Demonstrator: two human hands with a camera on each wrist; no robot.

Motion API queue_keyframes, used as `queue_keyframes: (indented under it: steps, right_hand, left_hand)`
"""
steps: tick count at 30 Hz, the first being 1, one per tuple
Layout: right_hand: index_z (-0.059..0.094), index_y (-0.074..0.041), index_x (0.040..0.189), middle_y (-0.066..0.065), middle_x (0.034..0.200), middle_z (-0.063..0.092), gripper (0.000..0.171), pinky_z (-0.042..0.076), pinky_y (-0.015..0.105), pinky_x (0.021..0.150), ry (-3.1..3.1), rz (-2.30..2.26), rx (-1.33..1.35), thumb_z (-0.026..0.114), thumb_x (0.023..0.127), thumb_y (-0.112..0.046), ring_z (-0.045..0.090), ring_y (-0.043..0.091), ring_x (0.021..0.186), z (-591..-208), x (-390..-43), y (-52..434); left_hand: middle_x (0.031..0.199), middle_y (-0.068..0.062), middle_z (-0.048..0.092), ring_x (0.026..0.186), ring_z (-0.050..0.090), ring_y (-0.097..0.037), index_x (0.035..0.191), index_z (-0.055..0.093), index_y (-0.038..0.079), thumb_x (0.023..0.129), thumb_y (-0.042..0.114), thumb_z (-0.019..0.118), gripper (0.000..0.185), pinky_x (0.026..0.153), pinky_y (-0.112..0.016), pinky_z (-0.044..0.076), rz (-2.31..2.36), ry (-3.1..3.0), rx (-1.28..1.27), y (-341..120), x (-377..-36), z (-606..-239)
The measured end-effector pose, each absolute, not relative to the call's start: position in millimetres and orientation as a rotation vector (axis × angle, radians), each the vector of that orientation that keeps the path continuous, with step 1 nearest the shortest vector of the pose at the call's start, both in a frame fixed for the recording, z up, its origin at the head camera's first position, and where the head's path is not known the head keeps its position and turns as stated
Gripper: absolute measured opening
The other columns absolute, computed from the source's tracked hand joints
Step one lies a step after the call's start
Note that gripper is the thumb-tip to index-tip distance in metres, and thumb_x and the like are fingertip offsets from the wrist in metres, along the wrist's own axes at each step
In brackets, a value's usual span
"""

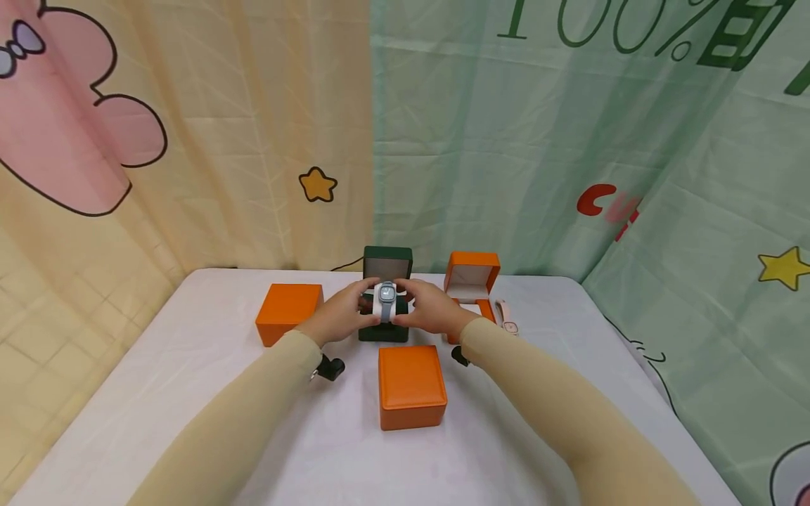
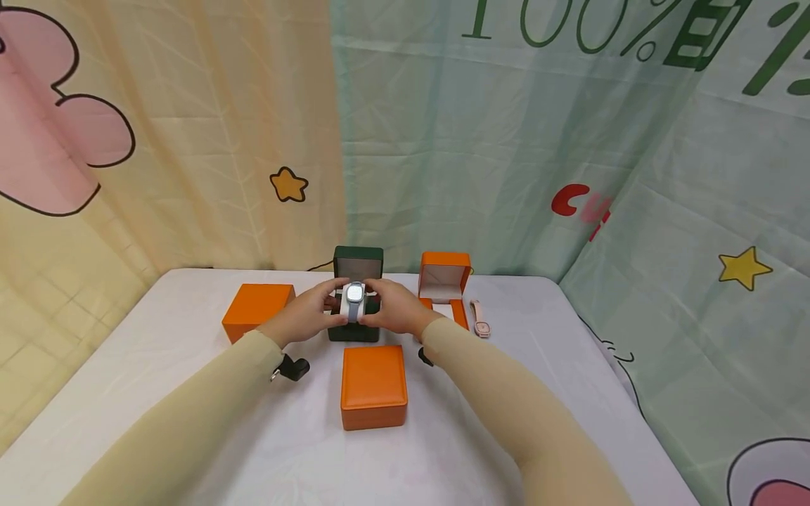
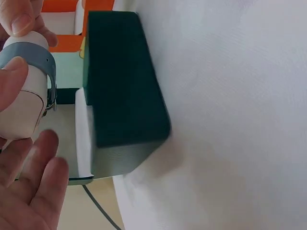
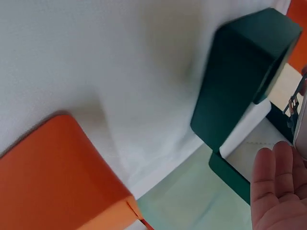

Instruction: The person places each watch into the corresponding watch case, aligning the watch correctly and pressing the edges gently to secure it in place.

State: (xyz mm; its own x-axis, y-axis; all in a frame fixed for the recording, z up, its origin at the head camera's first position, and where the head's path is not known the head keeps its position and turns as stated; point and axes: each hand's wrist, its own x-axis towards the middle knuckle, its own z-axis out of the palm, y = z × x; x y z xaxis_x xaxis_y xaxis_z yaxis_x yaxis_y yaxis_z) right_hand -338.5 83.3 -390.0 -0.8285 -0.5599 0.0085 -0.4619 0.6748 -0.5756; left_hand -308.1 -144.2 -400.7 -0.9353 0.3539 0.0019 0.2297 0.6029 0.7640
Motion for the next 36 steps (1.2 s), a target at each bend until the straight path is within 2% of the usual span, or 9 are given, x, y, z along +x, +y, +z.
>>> queue_keyframes:
  steps: [6, 10, 16, 22, 36]
  right_hand:
    - [0.047, -0.01, 0.157, 0.008, 0.146, 0.061, 0.075, 0.056, 0.04, 0.107, 2.733, -0.798, -0.777, 0.082, 0.093, -0.029, 0.062, 0.026, 0.124, -399, -347, 79]
    - [0.046, -0.007, 0.158, 0.012, 0.146, 0.061, 0.078, 0.053, 0.043, 0.111, 2.735, -0.755, -0.767, 0.082, 0.093, -0.03, 0.062, 0.027, 0.123, -406, -351, 77]
    - [0.046, -0.003, 0.157, 0.014, 0.149, 0.06, 0.077, 0.047, 0.044, 0.119, 2.761, -0.679, -0.834, 0.082, 0.093, -0.028, 0.061, 0.028, 0.13, -415, -354, 76]
    - [0.046, -0.004, 0.158, 0.014, 0.153, 0.058, 0.077, 0.045, 0.043, 0.12, 2.759, -0.659, -0.831, 0.081, 0.094, -0.028, 0.058, 0.028, 0.133, -418, -356, 76]
    - [0.044, -0.013, 0.16, 0.011, 0.159, 0.051, 0.075, 0.042, 0.047, 0.122, 2.756, -0.649, -0.743, 0.078, 0.097, -0.033, 0.051, 0.032, 0.134, -423, -354, 77]
  left_hand:
    - [0.165, -0.016, 0.042, 0.143, 0.05, -0.037, 0.165, 0.032, 0.014, 0.099, 0.023, 0.076, 0.08, 0.124, -0.056, 0.037, 1.12, 2.742, 0.464, -142, -314, -411]
    - [0.168, -0.014, 0.039, 0.149, 0.045, -0.035, 0.165, 0.031, 0.013, 0.099, 0.024, 0.075, 0.08, 0.127, -0.057, 0.031, 1.046, 2.762, 0.433, -140, -318, -420]
    - [0.166, -0.013, 0.042, 0.142, 0.05, -0.033, 0.164, 0.033, 0.014, 0.098, 0.027, 0.077, 0.081, 0.127, -0.057, 0.032, 0.994, 2.759, 0.34, -136, -321, -424]
    - [0.161, -0.013, 0.048, 0.131, 0.055, -0.031, 0.162, 0.037, 0.013, 0.097, 0.027, 0.079, 0.078, 0.125, -0.055, 0.036, 0.926, 2.785, 0.332, -133, -324, -422]
    - [0.159, -0.014, 0.051, 0.126, 0.055, -0.031, 0.161, 0.039, 0.015, 0.096, 0.028, 0.079, 0.077, 0.124, -0.055, 0.037, 0.91, 2.772, 0.316, -133, -321, -418]
